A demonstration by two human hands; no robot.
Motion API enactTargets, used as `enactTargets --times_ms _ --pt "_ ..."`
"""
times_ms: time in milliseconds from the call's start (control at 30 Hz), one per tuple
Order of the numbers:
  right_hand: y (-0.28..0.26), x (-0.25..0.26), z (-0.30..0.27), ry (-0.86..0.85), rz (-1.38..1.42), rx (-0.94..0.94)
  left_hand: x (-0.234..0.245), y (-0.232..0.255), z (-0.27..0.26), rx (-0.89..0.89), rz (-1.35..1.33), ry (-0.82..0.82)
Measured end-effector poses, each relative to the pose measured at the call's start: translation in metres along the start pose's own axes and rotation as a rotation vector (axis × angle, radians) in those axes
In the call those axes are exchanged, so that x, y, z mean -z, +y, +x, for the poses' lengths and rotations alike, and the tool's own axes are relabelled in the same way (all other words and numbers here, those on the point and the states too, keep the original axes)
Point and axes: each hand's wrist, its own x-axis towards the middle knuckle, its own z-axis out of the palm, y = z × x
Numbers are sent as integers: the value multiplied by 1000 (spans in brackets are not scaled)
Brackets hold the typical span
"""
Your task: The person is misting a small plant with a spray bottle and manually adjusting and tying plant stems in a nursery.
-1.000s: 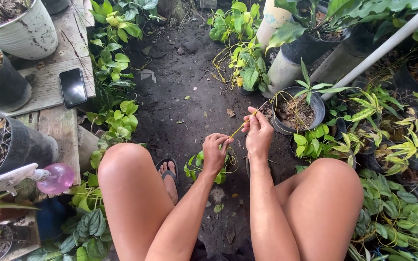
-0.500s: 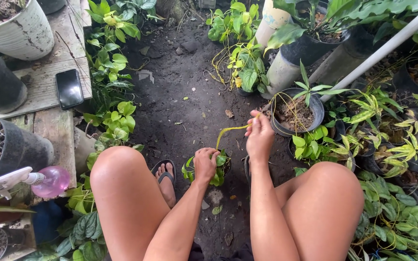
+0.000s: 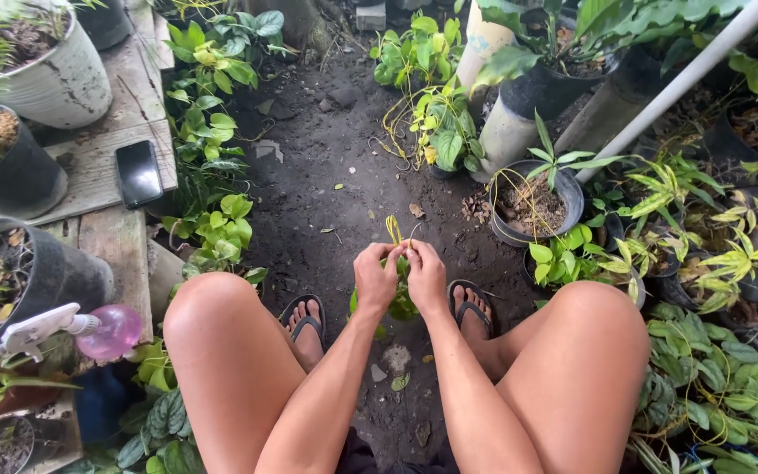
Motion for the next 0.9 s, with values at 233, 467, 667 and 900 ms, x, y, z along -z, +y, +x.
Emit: enactTargets --times_ms 233,467,667,900 --pt "-118 32 17 93 92 160 34 82 57 -108 83 104" --pt "-217 62 46 29 76 322 98 177 119 -252 228 57" --pt "-239 74 75 -89 36 517 116 196 140 -308 257 83" --pt "-190 33 89 -182 20 529 107 142 133 -291 340 65"
